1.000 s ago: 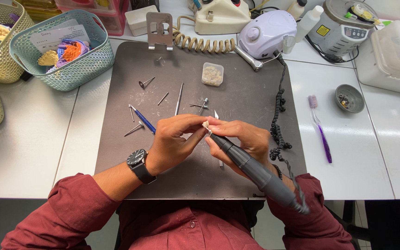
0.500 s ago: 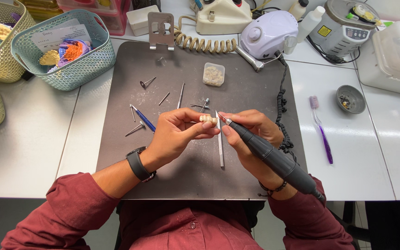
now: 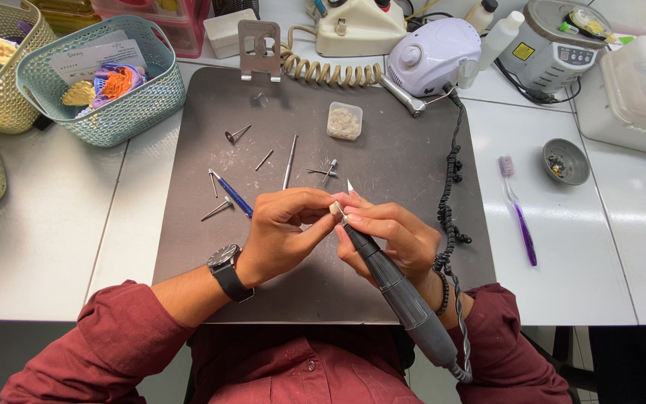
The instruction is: The person holds a dental prosthesis in one hand and grinds and shapes it with a rotary handpiece, periodically repositioning the prosthesis and touching its surface by hand to check the work. They continue grinding different areas of the prosthesis throughout the episode.
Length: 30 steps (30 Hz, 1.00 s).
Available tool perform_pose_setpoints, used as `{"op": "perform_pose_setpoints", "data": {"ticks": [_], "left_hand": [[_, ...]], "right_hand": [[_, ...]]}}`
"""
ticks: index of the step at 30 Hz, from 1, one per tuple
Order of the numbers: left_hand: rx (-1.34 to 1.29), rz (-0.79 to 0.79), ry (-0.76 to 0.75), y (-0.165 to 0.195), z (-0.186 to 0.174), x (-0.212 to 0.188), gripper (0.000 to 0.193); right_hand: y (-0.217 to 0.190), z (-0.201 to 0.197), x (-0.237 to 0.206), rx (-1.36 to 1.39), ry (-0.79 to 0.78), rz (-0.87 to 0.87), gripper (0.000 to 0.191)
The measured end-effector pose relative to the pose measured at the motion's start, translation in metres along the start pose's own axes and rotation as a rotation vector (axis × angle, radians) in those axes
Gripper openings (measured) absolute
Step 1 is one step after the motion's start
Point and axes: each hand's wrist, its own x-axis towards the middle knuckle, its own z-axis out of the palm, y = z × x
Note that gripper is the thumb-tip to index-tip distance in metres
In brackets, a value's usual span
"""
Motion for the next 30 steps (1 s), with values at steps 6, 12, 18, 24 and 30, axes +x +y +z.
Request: {"op": "perform_pose_setpoints", "data": {"ticks": [6,12,18,24,30], "left_hand": [[0.055,-0.005,0.012,-0.0025,-0.0004,-0.0008,0.014],[0.037,-0.016,0.005,-0.0049,-0.0007,-0.0012,0.015],[0.041,-0.025,0.005,-0.0071,-0.0007,-0.0024,0.015],[0.032,-0.013,0.000,-0.0081,-0.0004,-0.0022,0.015],[0.045,0.002,-0.018,-0.0059,-0.0017,-0.0003,0.015]], "right_hand": [[-0.0004,0.0036,-0.0001,-0.030,0.010,-0.020,0.028],[-0.0001,0.0044,0.0000,-0.026,0.004,-0.024,0.029],[-0.0010,0.0029,-0.0002,-0.026,-0.011,-0.016,0.031],[0.0015,0.0031,-0.0004,-0.030,-0.010,-0.024,0.031],[0.0016,0.0032,-0.0003,-0.026,0.006,-0.007,0.027]]}}
